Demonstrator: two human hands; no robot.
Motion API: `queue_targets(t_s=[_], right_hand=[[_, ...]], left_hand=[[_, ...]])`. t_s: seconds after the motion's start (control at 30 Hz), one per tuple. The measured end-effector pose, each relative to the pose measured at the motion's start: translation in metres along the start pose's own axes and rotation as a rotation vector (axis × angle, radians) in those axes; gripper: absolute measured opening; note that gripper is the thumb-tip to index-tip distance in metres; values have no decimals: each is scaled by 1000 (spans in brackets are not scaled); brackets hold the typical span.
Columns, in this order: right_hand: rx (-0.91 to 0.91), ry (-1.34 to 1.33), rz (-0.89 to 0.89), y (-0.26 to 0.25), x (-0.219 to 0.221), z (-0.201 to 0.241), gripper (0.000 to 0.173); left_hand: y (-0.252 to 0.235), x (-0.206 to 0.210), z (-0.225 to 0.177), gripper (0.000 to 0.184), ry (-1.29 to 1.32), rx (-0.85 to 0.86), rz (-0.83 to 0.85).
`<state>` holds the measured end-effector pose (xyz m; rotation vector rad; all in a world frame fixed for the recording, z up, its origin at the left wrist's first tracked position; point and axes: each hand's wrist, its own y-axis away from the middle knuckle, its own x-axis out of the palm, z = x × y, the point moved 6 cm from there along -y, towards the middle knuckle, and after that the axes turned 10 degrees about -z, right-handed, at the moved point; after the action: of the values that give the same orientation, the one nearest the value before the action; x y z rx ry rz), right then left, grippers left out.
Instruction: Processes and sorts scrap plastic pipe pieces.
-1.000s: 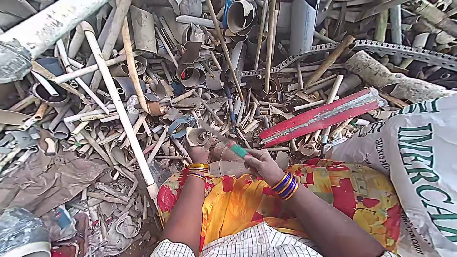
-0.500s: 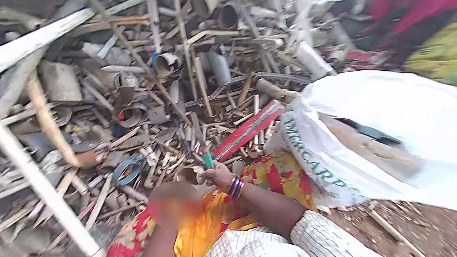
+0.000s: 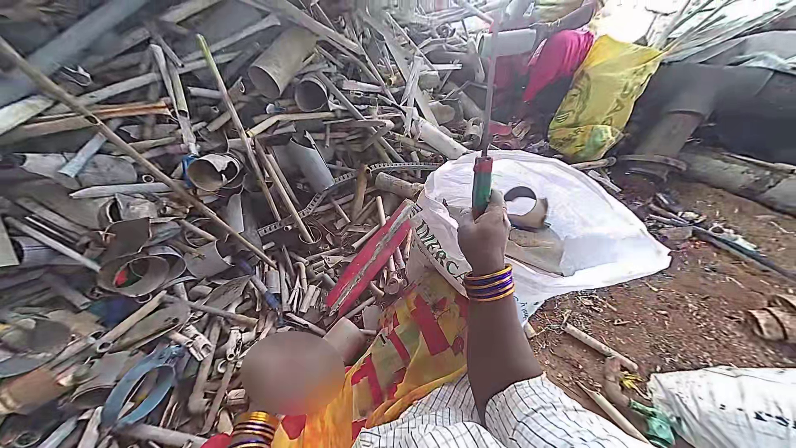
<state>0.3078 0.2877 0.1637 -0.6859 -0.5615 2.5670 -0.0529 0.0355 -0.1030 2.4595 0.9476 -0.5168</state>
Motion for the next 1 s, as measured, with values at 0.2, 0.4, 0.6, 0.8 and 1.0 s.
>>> queue_targets(t_s=[0.2,0.4,0.6,0.8,1.0], right_hand=[[-171,-436,96,62,40,35,35],[-248,-375,597,138,152,52,28],[-363,630,1453,224,245,-12,47],[-479,758,1609,252,260,-14,42],[-379,867,1672,270,272,-23,35]], left_hand=[[0,5,-6,62,-302,25,97],[12,11,12,70,-571,-189,339],[5,8,9,70,-602,-169,458],[-70,-30,-7,61,-677,-160,335],[-165,-23,14,46,-829,-118,186]])
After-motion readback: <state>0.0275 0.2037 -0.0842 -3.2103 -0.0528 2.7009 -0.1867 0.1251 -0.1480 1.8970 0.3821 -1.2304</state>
